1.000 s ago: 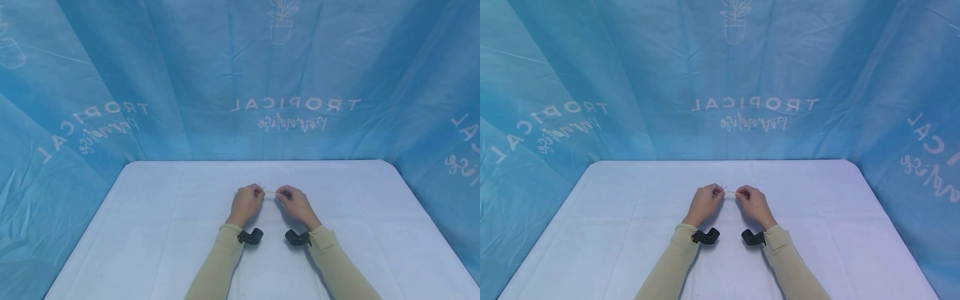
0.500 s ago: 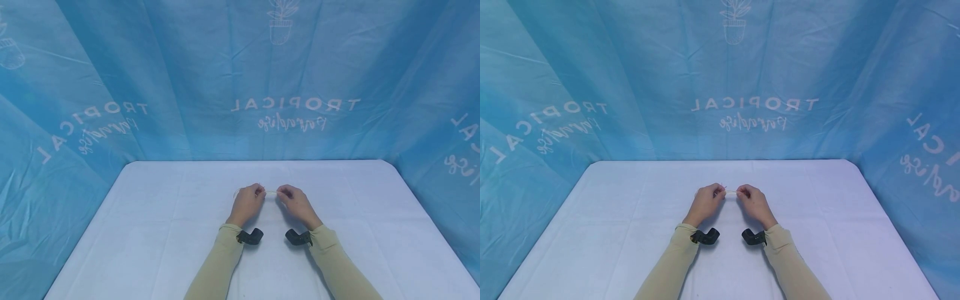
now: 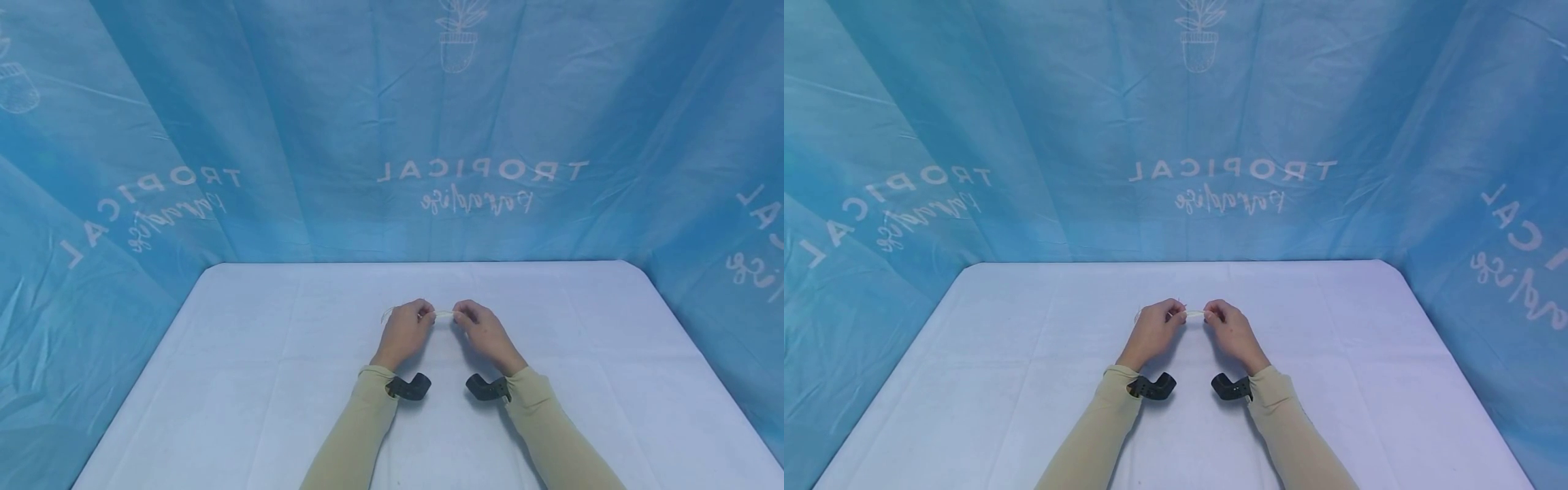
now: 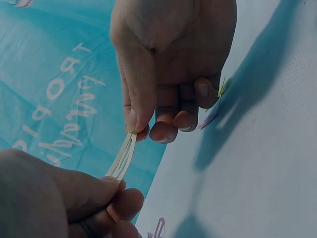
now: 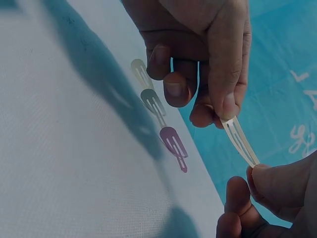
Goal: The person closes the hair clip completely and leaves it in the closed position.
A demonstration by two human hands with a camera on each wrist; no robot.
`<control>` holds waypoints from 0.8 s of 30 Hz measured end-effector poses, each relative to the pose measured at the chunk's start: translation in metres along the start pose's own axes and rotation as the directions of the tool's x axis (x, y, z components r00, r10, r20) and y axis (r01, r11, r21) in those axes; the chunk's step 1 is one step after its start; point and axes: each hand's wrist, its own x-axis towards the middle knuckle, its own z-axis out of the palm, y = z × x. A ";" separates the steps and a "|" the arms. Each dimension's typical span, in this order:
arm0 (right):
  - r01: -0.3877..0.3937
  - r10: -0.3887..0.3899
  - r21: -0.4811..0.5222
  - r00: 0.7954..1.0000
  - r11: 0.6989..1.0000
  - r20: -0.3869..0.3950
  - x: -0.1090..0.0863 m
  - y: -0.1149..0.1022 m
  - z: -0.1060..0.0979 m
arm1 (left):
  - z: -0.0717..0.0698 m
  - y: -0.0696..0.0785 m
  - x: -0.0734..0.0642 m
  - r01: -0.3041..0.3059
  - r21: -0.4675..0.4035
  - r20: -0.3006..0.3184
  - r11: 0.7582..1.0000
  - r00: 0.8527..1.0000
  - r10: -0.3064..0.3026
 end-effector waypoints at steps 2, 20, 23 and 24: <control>-0.004 0.004 0.008 1.000 1.000 0.005 0.000 0.000 0.000 | 0.000 0.000 0.000 0.004 -0.004 -0.001 1.000 1.000 -0.004; -0.058 0.054 0.101 0.998 0.993 0.038 -0.001 -0.001 0.000 | -0.001 0.004 -0.001 0.050 -0.083 0.016 0.995 0.999 -0.049; -0.056 0.053 0.094 0.998 0.994 0.036 0.000 -0.001 0.000 | 0.000 0.004 -0.001 0.061 -0.091 0.017 0.994 0.998 -0.059; -0.055 0.051 0.093 0.998 0.994 0.036 0.000 -0.001 0.000 | 0.000 0.003 -0.001 0.065 -0.093 0.017 0.994 0.998 -0.063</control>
